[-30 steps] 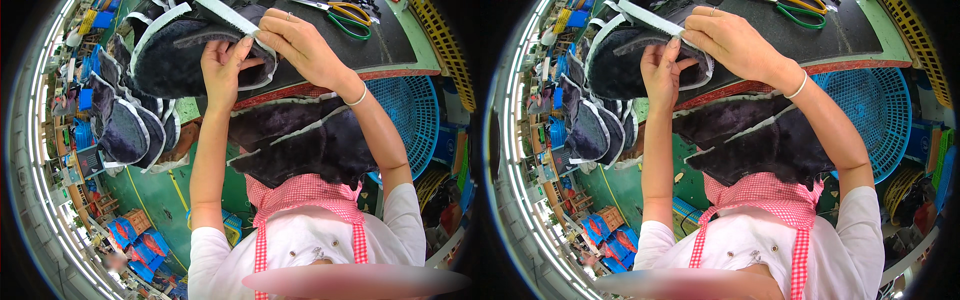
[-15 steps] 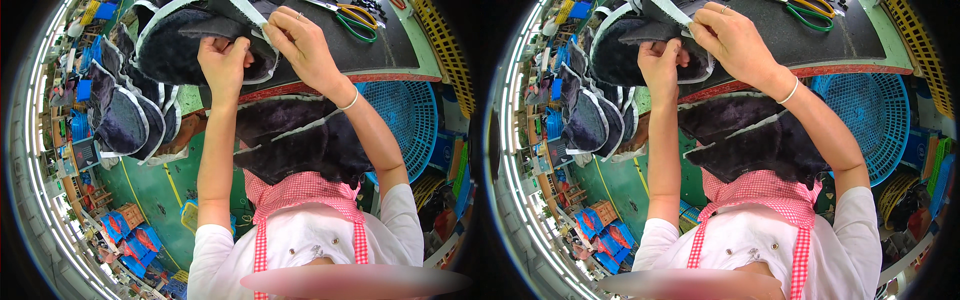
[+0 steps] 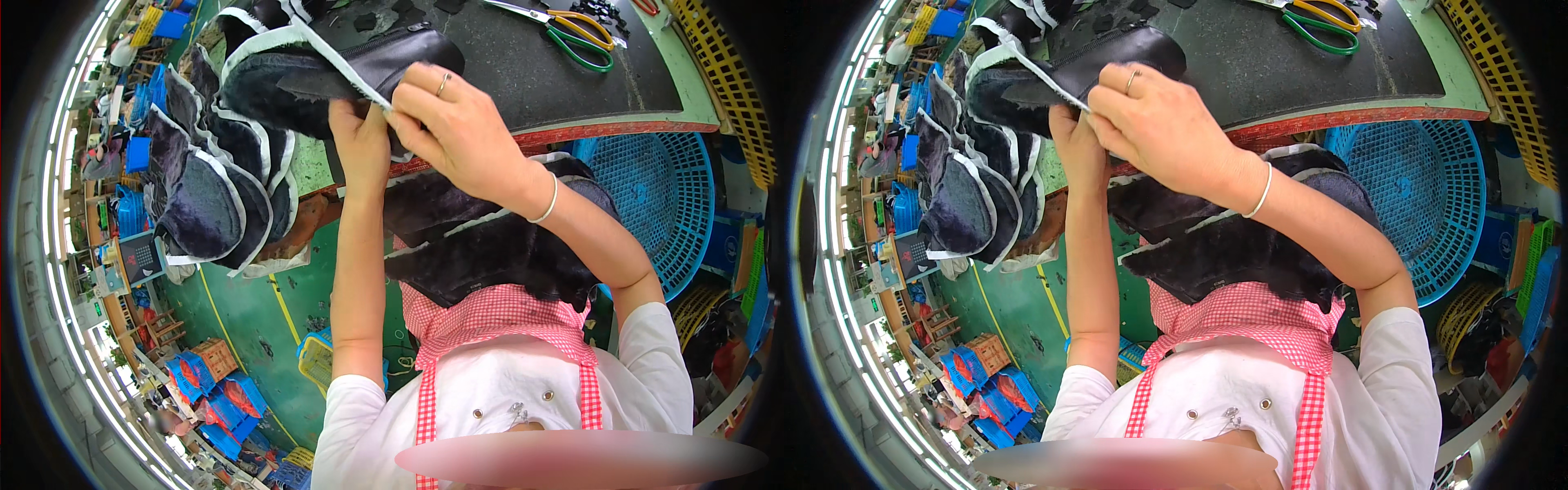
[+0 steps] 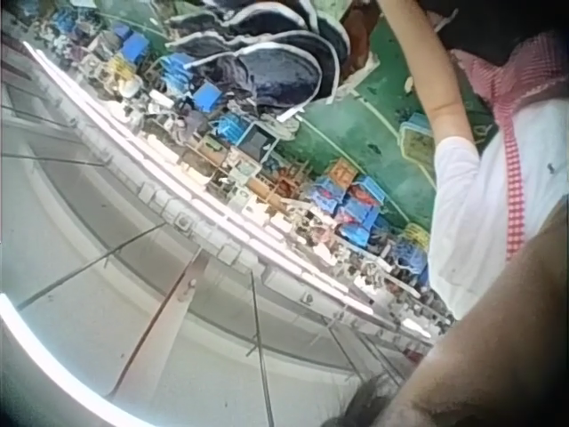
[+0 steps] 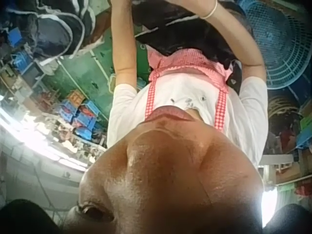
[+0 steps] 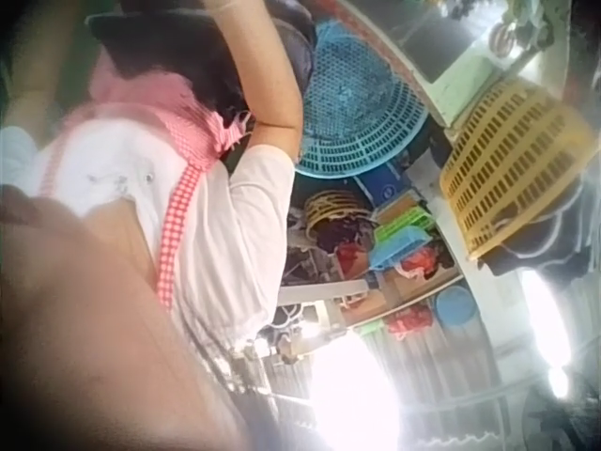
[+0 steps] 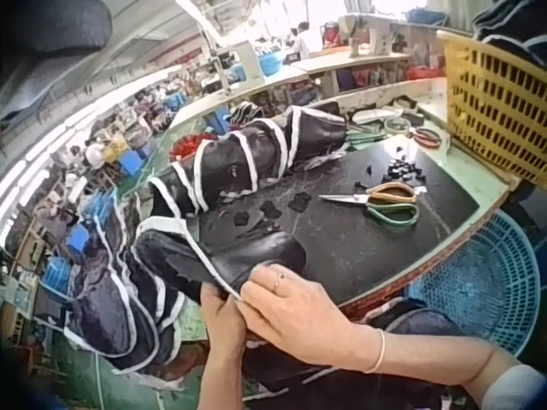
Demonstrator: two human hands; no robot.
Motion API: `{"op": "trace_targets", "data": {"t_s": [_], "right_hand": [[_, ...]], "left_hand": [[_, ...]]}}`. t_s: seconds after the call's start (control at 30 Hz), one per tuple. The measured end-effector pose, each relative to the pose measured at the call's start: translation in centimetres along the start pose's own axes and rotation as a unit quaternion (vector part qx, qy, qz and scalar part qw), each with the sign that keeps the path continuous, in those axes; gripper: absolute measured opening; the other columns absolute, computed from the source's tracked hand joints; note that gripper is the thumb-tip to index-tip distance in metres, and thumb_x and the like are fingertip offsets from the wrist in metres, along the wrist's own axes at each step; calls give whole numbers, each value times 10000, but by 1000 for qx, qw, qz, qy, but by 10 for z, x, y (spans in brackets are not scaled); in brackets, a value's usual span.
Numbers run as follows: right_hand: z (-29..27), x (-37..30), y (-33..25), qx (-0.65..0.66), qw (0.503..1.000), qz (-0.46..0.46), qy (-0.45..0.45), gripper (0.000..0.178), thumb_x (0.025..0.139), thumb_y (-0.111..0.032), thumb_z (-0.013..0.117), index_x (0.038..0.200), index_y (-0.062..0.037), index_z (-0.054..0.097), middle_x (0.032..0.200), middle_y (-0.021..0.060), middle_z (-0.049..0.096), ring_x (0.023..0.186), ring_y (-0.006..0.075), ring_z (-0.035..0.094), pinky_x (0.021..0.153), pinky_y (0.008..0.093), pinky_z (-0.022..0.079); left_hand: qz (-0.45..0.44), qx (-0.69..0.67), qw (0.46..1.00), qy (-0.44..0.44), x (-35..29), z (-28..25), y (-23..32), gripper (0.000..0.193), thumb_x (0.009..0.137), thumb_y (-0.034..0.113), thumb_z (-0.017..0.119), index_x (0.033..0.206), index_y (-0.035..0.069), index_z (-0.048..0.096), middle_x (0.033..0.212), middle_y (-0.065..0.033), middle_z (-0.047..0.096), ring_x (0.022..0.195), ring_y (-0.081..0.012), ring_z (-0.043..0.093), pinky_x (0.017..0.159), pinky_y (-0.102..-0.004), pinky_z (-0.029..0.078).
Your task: The recorder is assembling the upper portion of a black leather boot, trimming material with scissors and inspecting seams.
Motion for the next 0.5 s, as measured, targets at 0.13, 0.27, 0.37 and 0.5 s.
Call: {"op": "trace_targets", "data": {"t_s": [0.13,0.27,0.37,0.5], "right_hand": [[1,-8,-5,9,1000,-25,3,114,810,-100,622,813,-49,520,823,69,497,799,255,566,663,360,502],[0,-8,-5,16,1000,-15,13,113,803,-91,627,807,-49,522,824,68,494,791,258,561,656,361,501],[-4,-8,1,24,1000,-9,16,119,811,-91,628,805,-44,519,816,81,493,772,273,551,641,366,487],[-15,-7,14,88,995,22,46,116,827,-65,622,811,-24,514,791,111,485,740,300,536,620,368,441]], "left_hand": [[103,218,970,4,7,-7,8,154,836,32,602,985,-5,599,971,-36,632,837,-120,589,750,-276,489],[47,112,991,53,10,-12,-2,134,813,78,625,912,-12,613,891,-17,638,780,-124,587,694,-270,482],[10,82,995,55,10,-13,7,159,728,41,719,787,-16,583,842,-17,592,734,-89,507,636,-250,419],[170,294,933,118,1,-19,31,251,704,21,752,755,43,507,776,-24,493,693,-162,472,636,-291,396]]}}
Point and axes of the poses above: each hand's wrist, its own x-axis towards the middle knuckle, its own z-axis out of the palm, y = z × x, the point moved 8 cm from there along x, towards the middle knuckle
